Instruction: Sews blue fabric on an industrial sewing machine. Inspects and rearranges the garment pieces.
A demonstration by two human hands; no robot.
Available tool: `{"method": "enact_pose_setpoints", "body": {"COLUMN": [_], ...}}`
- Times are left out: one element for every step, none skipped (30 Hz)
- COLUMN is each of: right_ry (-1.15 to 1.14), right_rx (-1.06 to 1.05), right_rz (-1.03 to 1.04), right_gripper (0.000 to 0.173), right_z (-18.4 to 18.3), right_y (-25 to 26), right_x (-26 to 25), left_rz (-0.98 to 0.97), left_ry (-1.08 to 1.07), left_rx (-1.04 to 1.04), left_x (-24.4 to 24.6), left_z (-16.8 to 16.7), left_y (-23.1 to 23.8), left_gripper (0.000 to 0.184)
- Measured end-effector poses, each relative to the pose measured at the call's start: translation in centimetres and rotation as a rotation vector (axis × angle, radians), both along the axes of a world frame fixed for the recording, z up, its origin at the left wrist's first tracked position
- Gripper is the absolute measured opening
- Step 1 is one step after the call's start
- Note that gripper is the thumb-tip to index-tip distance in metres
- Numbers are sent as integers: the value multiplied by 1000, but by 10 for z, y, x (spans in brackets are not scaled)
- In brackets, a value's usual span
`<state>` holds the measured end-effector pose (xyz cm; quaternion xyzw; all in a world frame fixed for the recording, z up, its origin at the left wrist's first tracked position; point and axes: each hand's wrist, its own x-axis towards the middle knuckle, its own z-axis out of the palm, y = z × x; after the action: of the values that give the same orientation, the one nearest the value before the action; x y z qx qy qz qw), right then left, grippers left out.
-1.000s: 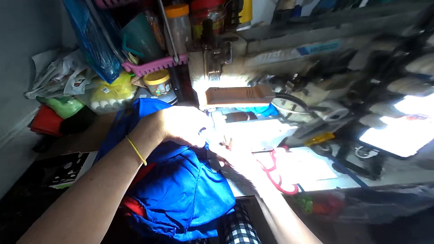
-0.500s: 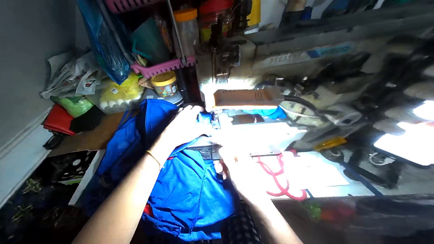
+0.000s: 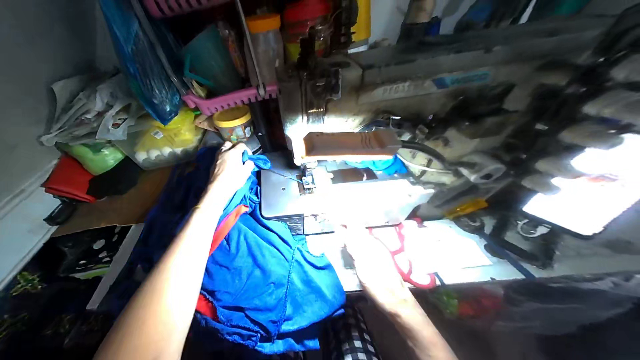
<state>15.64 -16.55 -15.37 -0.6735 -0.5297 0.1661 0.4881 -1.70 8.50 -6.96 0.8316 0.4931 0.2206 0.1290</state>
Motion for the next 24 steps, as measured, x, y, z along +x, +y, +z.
{"method": "enact_pose_setpoints", "body": {"right_ry": [-101,-207,-331,-462,-568,-628,-661,-678,-683,-678,-650,-589,-494,-365,-190,-15,125,171,120,30,-60,-126,-164,-184], "right_rx": [28,46,64,104,154,183,201,233,234,240,257,282,308,313,284,218,143,101,74,77,98,137,180,214], "right_rz": [-46,-85,-114,-140,-149,-131,-103,-68,-33,-8,9,31,67,127,215,321,405,437,413,344,250,156,71,-1], "right_gripper": [37,35,34,33,32,30,28,26,24,23,22,23,24,24,25,26,28,27,23,20,19,17,17,19], "right_z": [1,4,8,11,13,16,18,20,23,24,25,28,32,36,41,43,42,37,29,23,20,18,17,16], "right_y": [2,7,14,24,35,45,56,68,78,86,90,90,87,81,73,65,59,54,49,42,34,26,19,13], "right_x": [2,3,2,1,-1,-5,-9,-13,-16,-19,-19,-19,-18,-17,-16,-15,-16,-19,-23,-28,-32,-34,-36,-36], "left_rz": [-22,-52,-88,-127,-174,-217,-268,-312,-340,-354,-353,-343,-327,-320,-318,-324,-330,-328,-309,-256,-184,-103,-27,26], "left_ry": [-67,-173,-304,-448,-586,-692,-755,-798,-823,-837,-856,-884,-908,-925,-934,-925,-908,-869,-803,-694,-567,-455,-378,-337], "left_rx": [-50,-115,-190,-270,-339,-400,-440,-465,-479,-481,-479,-468,-452,-436,-420,-393,-363,-311,-223,-90,66,226,349,416], "left_x": [-11,-20,-28,-35,-40,-43,-47,-48,-48,-47,-46,-45,-44,-44,-45,-44,-43,-42,-41,-40,-42,-44,-48,-52], "left_z": [7,13,16,17,16,14,10,6,1,-5,-10,-14,-18,-20,-23,-26,-29,-32,-36,-40,-44,-49,-53,-58], "left_y": [-7,-20,-36,-55,-73,-90,-103,-112,-119,-125,-129,-132,-135,-138,-140,-142,-145,-149,-152,-155,-157,-159,-161,-163], "left_gripper": [23,21,18,13,10,10,10,9,7,5,4,4,4,5,4,4,5,7,9,9,8,6,6,9]}}
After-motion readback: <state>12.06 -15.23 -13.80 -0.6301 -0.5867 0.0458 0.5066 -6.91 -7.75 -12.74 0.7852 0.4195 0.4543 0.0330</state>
